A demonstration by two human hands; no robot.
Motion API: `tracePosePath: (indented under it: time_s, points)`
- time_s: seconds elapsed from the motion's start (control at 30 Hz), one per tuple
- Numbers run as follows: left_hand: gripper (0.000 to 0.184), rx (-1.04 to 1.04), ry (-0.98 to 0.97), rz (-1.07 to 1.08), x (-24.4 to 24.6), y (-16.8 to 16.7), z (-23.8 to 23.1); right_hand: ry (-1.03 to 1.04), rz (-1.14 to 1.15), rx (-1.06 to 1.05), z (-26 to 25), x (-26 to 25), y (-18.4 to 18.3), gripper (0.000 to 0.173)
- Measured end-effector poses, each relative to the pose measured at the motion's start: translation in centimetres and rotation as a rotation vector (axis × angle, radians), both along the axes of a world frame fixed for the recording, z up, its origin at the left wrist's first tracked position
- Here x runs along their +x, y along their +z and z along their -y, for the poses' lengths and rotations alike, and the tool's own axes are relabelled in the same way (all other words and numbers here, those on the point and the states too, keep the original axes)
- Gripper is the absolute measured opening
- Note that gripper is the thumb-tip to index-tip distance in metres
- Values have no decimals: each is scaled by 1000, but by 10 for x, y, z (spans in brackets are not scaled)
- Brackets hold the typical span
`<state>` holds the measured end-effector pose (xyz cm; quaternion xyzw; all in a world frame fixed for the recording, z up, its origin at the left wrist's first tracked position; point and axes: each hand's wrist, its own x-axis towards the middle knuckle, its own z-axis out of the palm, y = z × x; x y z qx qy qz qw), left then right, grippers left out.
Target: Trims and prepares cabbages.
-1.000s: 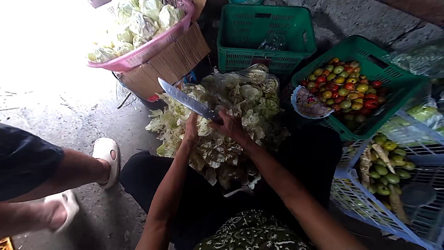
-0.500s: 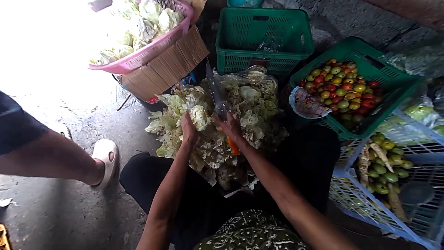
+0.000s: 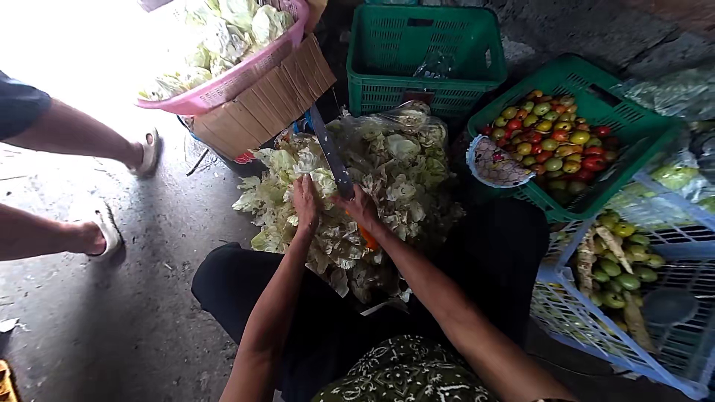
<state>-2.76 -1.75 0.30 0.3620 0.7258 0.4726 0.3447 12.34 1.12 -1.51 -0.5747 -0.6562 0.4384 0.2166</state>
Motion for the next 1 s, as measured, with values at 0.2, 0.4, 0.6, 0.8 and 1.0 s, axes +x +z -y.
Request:
tracePosePath:
  time_s: [0.2, 0.4, 0.6, 0.8, 1.0]
  points:
    - [60, 0, -11, -30, 0, -3, -2, 10, -87, -7, -2, -1, -8, 67]
    - [57, -23, 3, -118, 4, 1, 0, -24, -22, -19, 5, -7, -1, 69]
    - [55, 39, 48, -242, 12, -2, -3, -79, 80, -23, 7, -20, 5, 75]
    - [49, -19, 47, -253, 20, -14, -3, -50, 166, 17, 18, -22, 4, 68]
    - [46, 113, 69, 118, 5, -20, -11, -2, -17, -61, 1, -20, -24, 59]
